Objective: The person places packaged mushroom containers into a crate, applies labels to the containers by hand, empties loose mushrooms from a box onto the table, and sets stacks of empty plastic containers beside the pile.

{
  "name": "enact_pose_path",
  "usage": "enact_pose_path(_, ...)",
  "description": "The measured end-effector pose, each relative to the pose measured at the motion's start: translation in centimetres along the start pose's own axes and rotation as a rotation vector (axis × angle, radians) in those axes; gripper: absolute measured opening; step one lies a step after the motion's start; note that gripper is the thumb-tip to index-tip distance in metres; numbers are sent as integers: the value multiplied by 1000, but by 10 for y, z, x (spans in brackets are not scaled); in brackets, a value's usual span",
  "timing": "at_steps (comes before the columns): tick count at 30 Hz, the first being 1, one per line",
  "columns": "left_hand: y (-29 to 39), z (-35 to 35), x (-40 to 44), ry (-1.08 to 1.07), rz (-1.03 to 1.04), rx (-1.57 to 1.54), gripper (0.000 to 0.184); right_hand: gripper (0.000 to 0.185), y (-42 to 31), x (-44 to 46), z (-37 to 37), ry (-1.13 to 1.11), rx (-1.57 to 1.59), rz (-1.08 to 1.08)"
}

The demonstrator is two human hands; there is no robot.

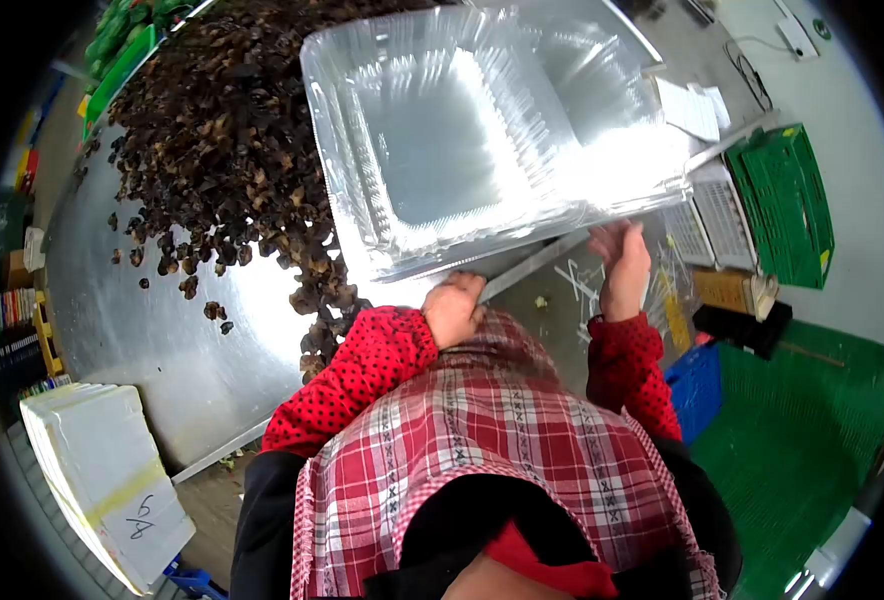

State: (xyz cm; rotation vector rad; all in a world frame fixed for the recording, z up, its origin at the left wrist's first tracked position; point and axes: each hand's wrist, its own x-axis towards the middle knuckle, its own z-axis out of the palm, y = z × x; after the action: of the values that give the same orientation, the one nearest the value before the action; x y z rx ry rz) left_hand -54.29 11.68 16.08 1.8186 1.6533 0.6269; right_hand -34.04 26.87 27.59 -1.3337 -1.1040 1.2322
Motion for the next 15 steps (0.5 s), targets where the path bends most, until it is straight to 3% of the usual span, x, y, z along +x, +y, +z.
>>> enact_pose_path(1,2,0,5,-34,-80,6,51,41,-3,7,8,104,179,166)
enact_pose_path(3,1,-4,20,-175,-186,65,54,40,-22,41,-21,138,-154,-140)
enact_pose_path(5,19,-27,40,-488,-324,-56,54,38,-110,20,7,133,-362,-680)
enact_pose_path(7,12,-2,35,-222,-176,58,55,39,-163,-7,34,-47,-185,-1075)
enact_pose_path(11,24,-34,34,-373,-333,77,49,54,-180,-56,91,-813,-761,-1309)
enact_pose_path(12,12,-20,31,-286,-286,63,52,54,-165,-53,96,-833,-746,-1327)
enact_pose_path(14,10,-23,27,-273,-324,82,55,54,-122,-48,106,-463,-781,-1638)
enact_pose_path(15,12,-22,23,-289,-344,104,58,54,-125,-40,107,-491,-775,-1638)
